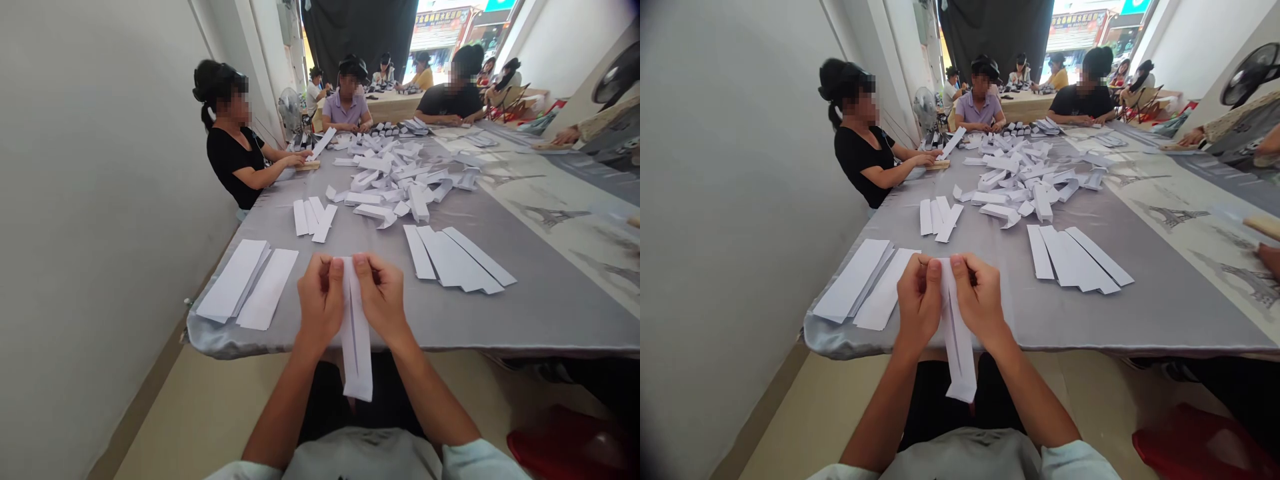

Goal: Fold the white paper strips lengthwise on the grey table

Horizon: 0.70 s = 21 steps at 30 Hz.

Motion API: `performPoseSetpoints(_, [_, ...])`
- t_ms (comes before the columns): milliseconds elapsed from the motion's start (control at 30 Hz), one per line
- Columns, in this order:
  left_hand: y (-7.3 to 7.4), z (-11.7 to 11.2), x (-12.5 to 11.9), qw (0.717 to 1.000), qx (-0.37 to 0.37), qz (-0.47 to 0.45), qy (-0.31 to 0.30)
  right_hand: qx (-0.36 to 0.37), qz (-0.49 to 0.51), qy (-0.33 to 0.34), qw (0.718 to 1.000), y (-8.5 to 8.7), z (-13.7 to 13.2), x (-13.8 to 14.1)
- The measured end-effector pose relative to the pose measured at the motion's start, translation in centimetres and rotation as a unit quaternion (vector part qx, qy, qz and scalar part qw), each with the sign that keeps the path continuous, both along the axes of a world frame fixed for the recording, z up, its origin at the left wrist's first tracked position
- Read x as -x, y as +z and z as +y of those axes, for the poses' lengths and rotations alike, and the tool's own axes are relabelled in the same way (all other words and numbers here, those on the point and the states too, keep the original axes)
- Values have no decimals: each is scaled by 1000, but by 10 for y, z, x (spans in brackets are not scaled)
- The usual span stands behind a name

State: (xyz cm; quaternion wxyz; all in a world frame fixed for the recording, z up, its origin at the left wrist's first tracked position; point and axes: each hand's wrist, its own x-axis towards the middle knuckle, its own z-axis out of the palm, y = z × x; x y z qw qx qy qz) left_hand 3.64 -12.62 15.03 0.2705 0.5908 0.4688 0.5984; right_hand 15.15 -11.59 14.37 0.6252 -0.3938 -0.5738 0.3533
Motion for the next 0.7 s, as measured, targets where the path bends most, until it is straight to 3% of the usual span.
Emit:
performPoseSetpoints(333, [4,-16,-11,998,-50,14,44,-11,-6,-58,998,10,-19,-4])
performPoseSetpoints(700, [8,-19,-11,997,-51,7,61,-17,-8,-72,997,10,-23,0])
